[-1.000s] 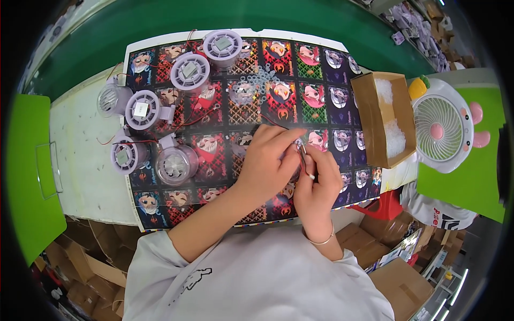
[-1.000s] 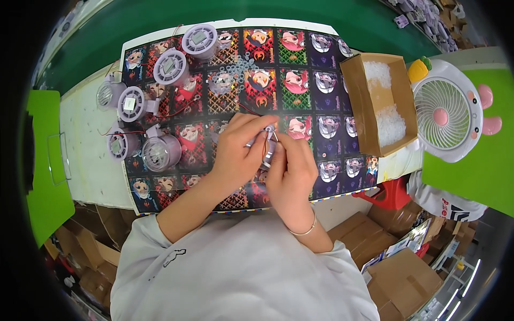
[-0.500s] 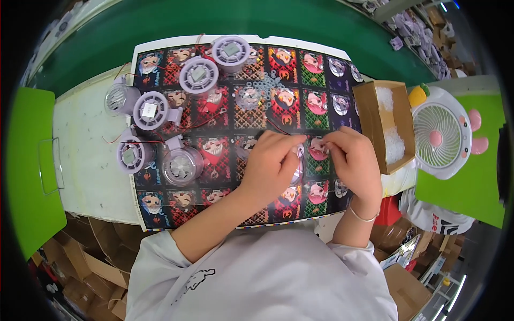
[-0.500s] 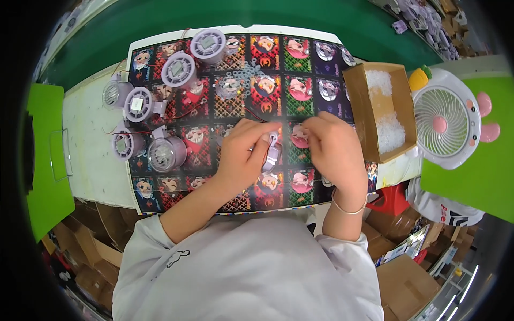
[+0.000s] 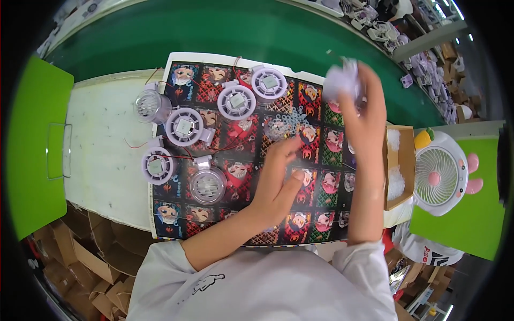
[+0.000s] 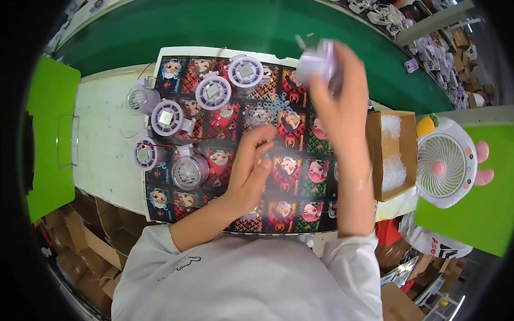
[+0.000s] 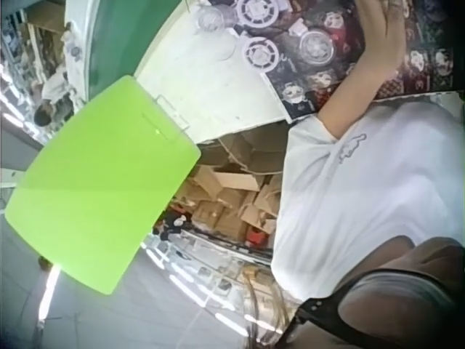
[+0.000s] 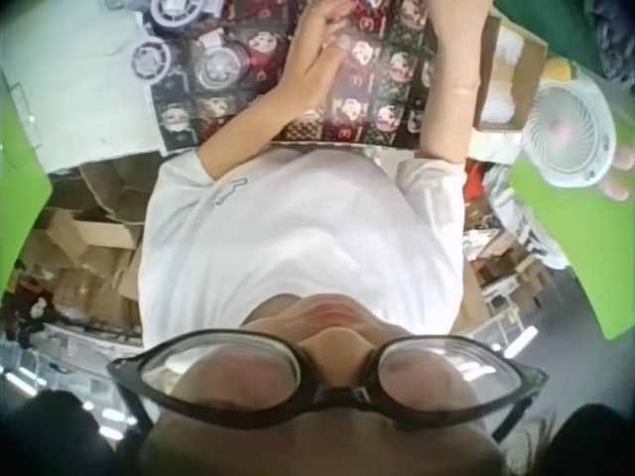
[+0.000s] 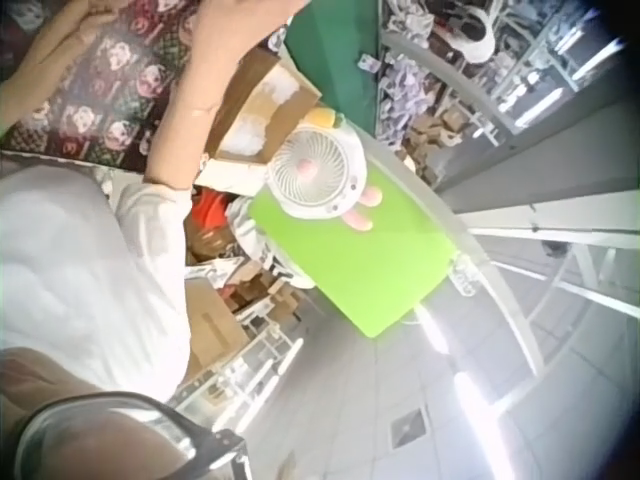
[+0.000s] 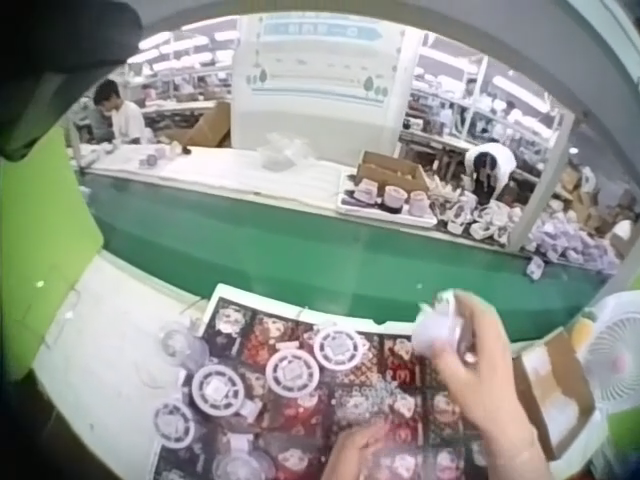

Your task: The person assembles handheld fan components by hand, threading wires through housings, fitting parts together, and placing the assembled units onto the mat and conveyor belt.

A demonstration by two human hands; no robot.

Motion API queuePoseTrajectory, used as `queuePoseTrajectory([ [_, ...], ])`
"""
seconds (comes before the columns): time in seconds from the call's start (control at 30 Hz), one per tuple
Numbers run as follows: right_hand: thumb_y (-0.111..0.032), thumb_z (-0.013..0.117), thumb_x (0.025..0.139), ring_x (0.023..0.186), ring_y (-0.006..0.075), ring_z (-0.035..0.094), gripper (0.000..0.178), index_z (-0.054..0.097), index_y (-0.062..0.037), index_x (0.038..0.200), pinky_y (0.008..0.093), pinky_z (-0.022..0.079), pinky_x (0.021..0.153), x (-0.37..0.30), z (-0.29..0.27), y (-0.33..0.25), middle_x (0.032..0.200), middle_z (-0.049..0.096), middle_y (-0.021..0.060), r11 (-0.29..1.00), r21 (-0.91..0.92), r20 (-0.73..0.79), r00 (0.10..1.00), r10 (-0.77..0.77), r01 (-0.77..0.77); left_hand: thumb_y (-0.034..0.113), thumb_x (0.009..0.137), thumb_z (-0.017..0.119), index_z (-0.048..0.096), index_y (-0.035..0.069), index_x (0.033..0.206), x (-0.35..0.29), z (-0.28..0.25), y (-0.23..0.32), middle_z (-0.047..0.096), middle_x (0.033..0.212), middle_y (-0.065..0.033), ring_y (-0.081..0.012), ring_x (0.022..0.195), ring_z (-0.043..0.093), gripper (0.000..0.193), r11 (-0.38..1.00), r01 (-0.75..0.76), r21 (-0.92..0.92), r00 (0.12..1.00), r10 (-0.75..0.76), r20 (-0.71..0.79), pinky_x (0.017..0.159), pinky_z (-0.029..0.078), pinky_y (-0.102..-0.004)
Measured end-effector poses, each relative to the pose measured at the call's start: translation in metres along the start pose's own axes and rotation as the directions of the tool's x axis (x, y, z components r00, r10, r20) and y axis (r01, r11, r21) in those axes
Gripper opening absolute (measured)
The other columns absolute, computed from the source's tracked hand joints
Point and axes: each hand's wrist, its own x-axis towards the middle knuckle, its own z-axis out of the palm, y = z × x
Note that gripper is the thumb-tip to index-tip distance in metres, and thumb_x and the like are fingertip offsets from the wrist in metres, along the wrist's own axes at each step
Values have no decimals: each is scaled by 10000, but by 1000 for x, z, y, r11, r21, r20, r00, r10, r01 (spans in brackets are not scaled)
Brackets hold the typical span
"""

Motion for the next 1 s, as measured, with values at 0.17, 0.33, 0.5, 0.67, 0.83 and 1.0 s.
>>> queuePoseTrajectory([
  [0.17, -266, 658, 814, 1106, 405, 550, 554, 510, -103, 1322, 501, 487, 872, 83, 61, 91, 1198, 538, 228, 799, -585, 182, 937, 298, -141, 176, 990, 479, 518, 21, 1270, 1, 10, 9, 630, 1067, -94, -157, 983, 598, 323, 977, 212, -4, 968, -209, 136, 854, 478, -297],
  [0.33, -248, 736, 772, 1180, 384, 459, 546, 550, -114, 1267, 476, 379, 1027, 62, 61, -3, 1261, 505, 180, 939, 67, 285, 896, -341, 337, 118, 1003, 433, 560, 10, 1195, -3, 0, 10, 642, 986, -87, -130, 885, 589, 254, 965, 260, 16, 962, -261, 76, 796, 482, -286],
  [0.5, -109, 795, 700, 1037, 366, 560, 559, 549, -66, 1200, 424, 496, 864, 19, 60, -29, 1144, 533, 179, 978, 100, 501, 840, -208, 182, 109, 1003, 423, 566, 7, 1176, -4, 5, 9, 639, 951, -83, -138, 870, 589, 247, 942, 336, 15, 936, -335, 108, 807, 486, -295],
  [0.67, -27, 760, 630, 990, 352, 534, 575, 504, -30, 1144, 398, 478, 814, -13, 1, -46, 1089, 514, 164, 981, 178, 190, 975, -114, 80, 113, 983, 407, 363, -2, 1390, -16, -8, 17, 496, 1327, -165, -230, 1181, 516, 425, 991, 130, 21, 989, -129, -66, 1008, 416, -372],
  [0.83, -81, 831, 623, 1080, 366, 518, 654, 485, -58, 1178, 414, 442, 916, -99, -33, -74, 1164, 506, 178, 912, 409, 424, 881, -211, 22, 113, 920, 502, 376, -58, 1398, -22, -28, 34, 467, 1339, -257, -390, 1216, 484, 523, 904, -261, 337, 964, 229, 132, 1030, 387, -451],
  [1.0, -10, 699, 758, 968, 292, 592, 241, 613, -31, 983, 345, 501, 777, -91, -35, -35, 1079, 605, 122, 795, 580, 624, 724, -294, -176, -25, 802, 573, 578, 17, 1252, -42, -45, 39, 558, 1125, -189, -369, 988, 545, 452, 812, -206, 547, 970, 95, 225, 869, 454, -426],
])
